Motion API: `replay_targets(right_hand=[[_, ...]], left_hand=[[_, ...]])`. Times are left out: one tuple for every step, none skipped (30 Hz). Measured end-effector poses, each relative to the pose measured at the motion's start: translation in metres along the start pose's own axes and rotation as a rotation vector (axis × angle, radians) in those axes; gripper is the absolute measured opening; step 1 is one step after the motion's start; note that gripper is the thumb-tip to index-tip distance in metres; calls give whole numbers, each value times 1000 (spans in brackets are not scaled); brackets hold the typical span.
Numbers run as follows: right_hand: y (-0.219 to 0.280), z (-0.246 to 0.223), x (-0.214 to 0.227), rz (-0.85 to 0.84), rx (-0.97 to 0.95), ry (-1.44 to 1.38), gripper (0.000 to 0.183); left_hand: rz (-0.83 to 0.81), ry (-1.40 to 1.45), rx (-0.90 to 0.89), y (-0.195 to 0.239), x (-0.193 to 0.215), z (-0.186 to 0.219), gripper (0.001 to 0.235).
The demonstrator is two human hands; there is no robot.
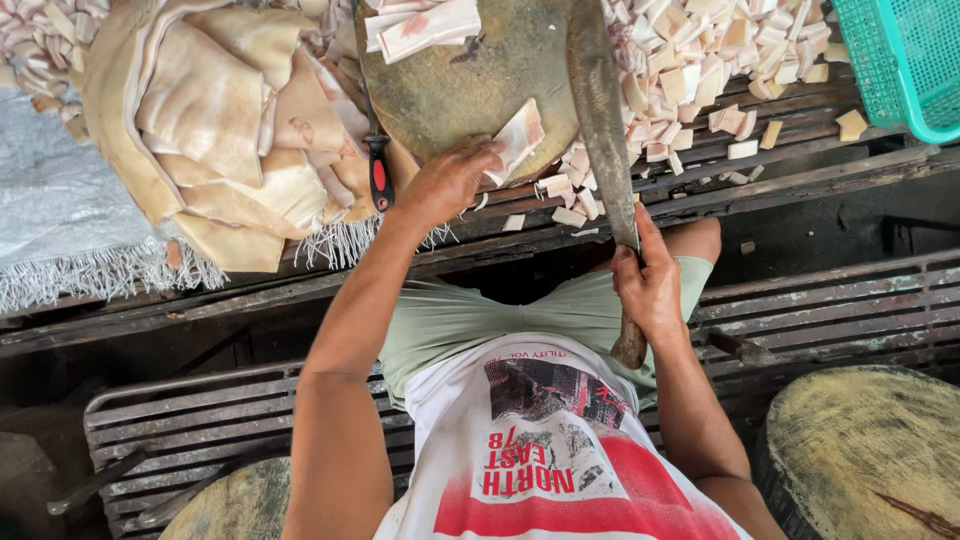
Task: The person uses a large knife to cut sheets of animal hide into small squares on a circular wooden block. The person handles the large sheets by hand, positions them on the block, and strikes them with the knife, placing the finished small pieces into a pile.
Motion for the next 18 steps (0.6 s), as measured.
replay_targets(right_hand=[[-1,-11,2,38,108,143,63],[-3,-22,4,75,217,286,61],[-2,-33,5,110,321,431,60],[-1,-40,8,152,380,449,60],[1,-48,11,191,439,466,60],[4,-56,15,229,498,482,60],[6,-64,22,265,549,463,60],[10,-70,29,300,601,443,60],[14,-74,33,334,649,424,61],[14,-75,31,366,670,438,62],[12,-75,26,398,694,452,64],[11,-75,22,431,719,466,65],[0,-67,3,284,626,615,67],[-9,-58,-19,134,530,760,69],[-13,-45,-35,-14,425,902,71],[-12,-42,-34,-19,402,853,70],[-16,-40,-31,-18,388,804,69],[-20,-40,-27,-18,375,755,68]], left_hand=[[-34,-1,34,2,3,-5,26],[-25,-56,2,5,9,-3,25],[-19,-106,-31,8,13,-2,24],[-13,-156,-64,10,15,1,24],[-22,-187,-61,12,16,1,27],[-32,-217,-59,15,17,2,32],[-34,-255,-55,17,20,2,36],[-36,-310,-61,20,22,3,36],[-40,-363,-67,23,22,4,36],[-44,-416,-72,27,21,4,36],[-48,-445,-79,29,21,4,36],[-53,-474,-86,31,20,4,36],[-58,-504,-93,34,21,3,36],[-48,-513,-92,35,22,3,36],[-41,-518,-96,36,21,3,37],[-33,-524,-101,35,19,3,37],[-32,-505,-102,31,20,1,35],[-30,-487,-103,25,20,-1,33]])
Point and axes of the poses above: each hand's wrist, its own y-axis away from the middle knuckle, its own x-axis out of the back of the hand, z = x × y, the point moved 7 cm from there along -y, towards the middle knuckle, and after that the axes turned 10 degrees about y, right-handed, at the moved point
